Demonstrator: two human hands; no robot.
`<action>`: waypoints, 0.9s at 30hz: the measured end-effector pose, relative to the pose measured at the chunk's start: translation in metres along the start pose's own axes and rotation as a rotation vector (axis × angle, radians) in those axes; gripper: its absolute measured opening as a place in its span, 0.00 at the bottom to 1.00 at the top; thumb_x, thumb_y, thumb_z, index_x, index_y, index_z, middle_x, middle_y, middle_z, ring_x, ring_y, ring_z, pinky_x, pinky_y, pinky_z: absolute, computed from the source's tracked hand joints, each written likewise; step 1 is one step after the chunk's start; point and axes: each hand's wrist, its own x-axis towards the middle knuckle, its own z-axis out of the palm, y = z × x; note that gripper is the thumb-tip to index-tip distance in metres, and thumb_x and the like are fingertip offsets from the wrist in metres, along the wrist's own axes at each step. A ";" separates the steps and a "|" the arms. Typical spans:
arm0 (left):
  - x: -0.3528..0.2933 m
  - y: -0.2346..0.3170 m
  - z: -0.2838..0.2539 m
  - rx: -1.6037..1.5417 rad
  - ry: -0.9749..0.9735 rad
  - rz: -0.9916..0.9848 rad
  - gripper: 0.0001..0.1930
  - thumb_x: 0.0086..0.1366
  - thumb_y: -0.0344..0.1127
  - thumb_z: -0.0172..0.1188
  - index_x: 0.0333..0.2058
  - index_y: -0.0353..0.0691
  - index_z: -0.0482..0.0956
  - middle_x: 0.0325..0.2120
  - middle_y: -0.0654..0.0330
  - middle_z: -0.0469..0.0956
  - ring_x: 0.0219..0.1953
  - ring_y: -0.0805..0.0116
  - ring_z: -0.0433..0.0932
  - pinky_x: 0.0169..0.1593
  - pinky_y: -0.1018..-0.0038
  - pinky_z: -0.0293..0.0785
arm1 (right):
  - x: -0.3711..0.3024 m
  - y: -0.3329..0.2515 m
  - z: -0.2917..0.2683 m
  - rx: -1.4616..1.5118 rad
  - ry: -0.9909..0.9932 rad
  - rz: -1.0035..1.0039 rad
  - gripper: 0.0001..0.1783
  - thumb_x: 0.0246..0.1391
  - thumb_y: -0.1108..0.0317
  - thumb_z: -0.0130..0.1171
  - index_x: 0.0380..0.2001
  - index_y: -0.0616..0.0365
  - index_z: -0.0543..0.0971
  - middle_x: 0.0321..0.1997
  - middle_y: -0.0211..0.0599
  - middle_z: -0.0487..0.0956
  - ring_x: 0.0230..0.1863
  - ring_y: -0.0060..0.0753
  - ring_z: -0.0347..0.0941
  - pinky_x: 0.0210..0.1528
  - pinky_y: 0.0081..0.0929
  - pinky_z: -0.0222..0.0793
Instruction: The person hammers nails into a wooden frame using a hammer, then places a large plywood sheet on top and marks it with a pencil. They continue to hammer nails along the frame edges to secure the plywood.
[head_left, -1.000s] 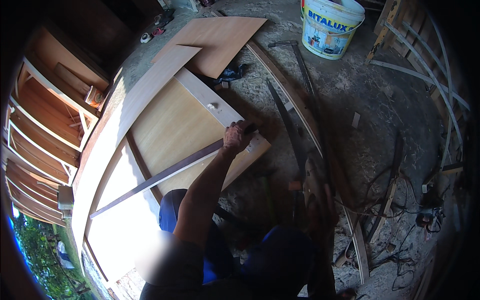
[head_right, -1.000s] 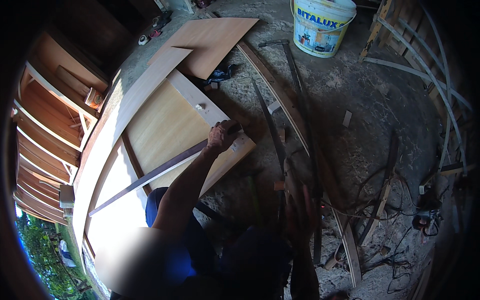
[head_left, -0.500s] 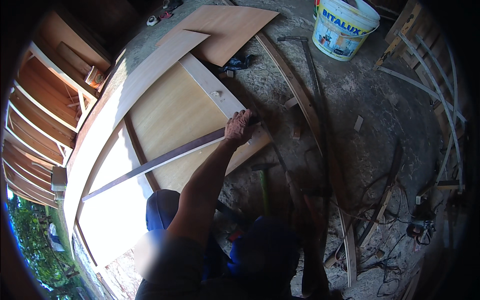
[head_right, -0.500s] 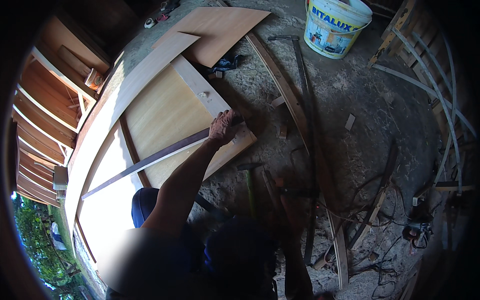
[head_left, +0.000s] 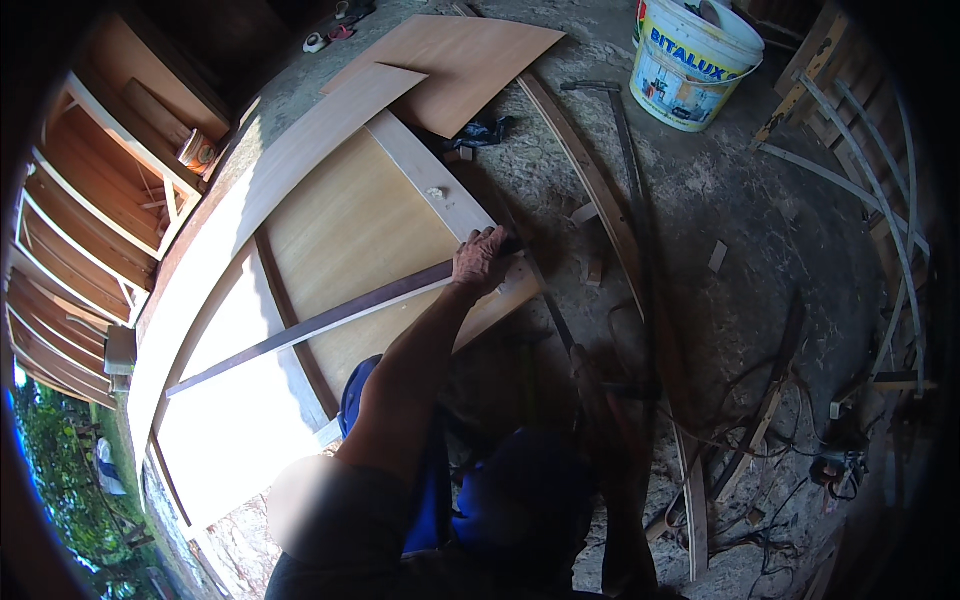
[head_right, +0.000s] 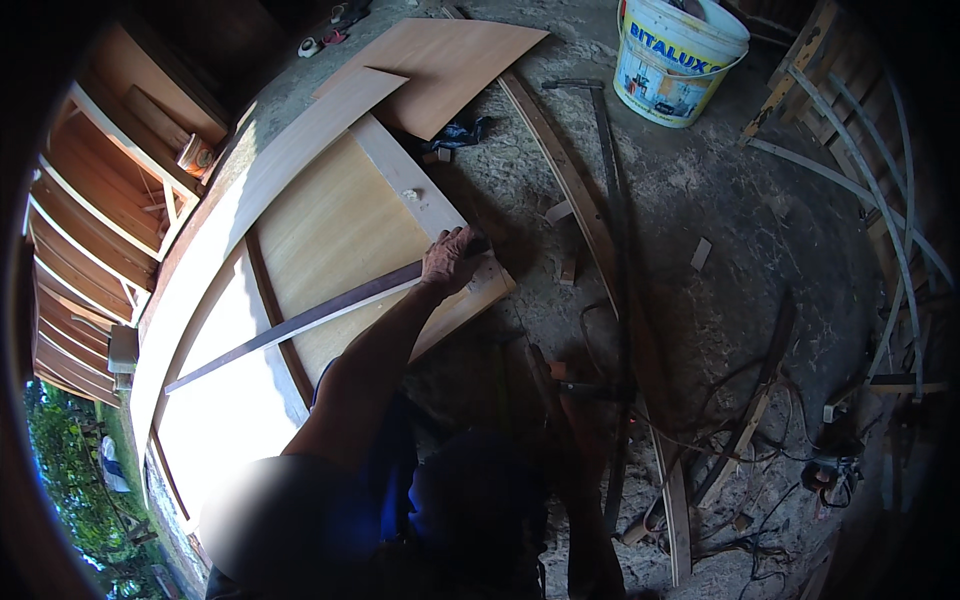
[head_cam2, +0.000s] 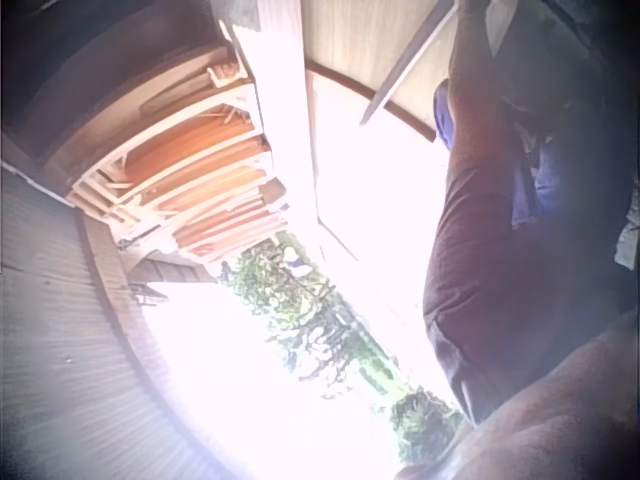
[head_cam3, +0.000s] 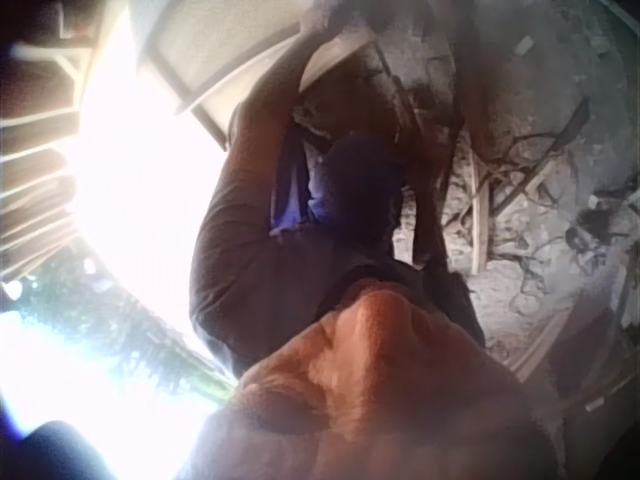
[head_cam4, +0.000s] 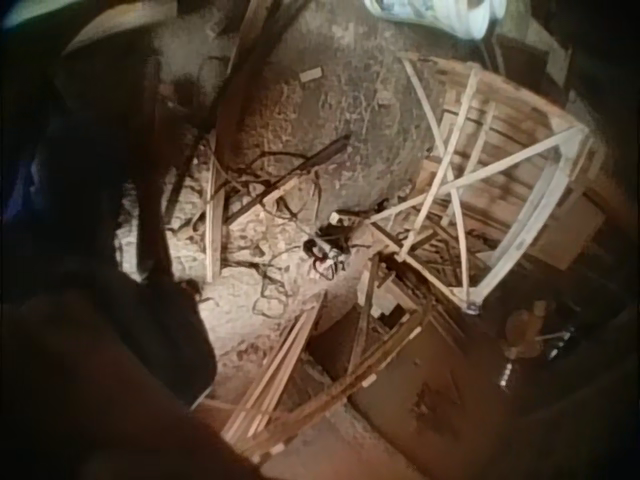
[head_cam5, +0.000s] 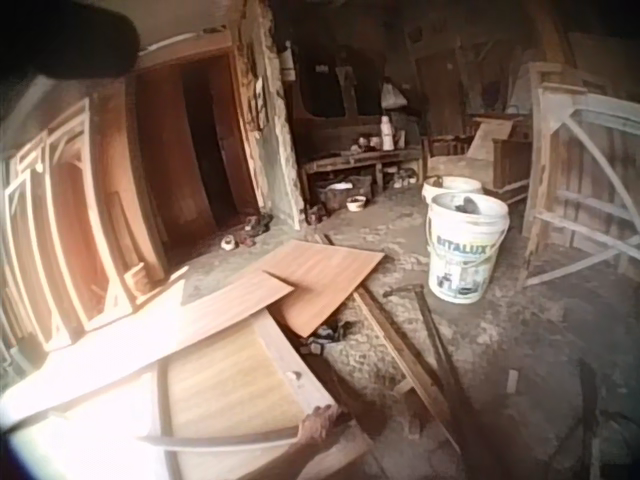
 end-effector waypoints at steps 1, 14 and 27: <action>0.002 0.000 0.000 0.007 -0.001 -0.001 0.20 0.56 0.40 0.67 0.48 0.55 0.74 0.48 0.58 0.78 0.54 0.48 0.72 0.58 0.52 0.70 | 0.001 -0.003 0.002 0.022 0.026 0.030 0.27 0.54 0.67 0.68 0.58 0.60 0.78 0.49 0.40 0.84 0.45 0.37 0.83 0.47 0.34 0.78; 0.002 0.007 -0.004 0.001 -0.035 -0.013 0.17 0.60 0.43 0.66 0.48 0.57 0.76 0.47 0.61 0.78 0.54 0.50 0.73 0.58 0.54 0.70 | 0.030 -0.011 0.017 -0.014 0.058 -0.011 0.25 0.56 0.62 0.67 0.57 0.56 0.79 0.56 0.39 0.82 0.48 0.34 0.82 0.52 0.34 0.77; 0.001 0.004 -0.006 0.074 -0.031 0.003 0.20 0.59 0.43 0.66 0.50 0.54 0.74 0.48 0.58 0.78 0.54 0.50 0.73 0.57 0.54 0.72 | 0.053 -0.015 0.027 0.176 0.098 0.009 0.22 0.63 0.64 0.60 0.58 0.62 0.77 0.60 0.44 0.78 0.53 0.41 0.79 0.54 0.34 0.74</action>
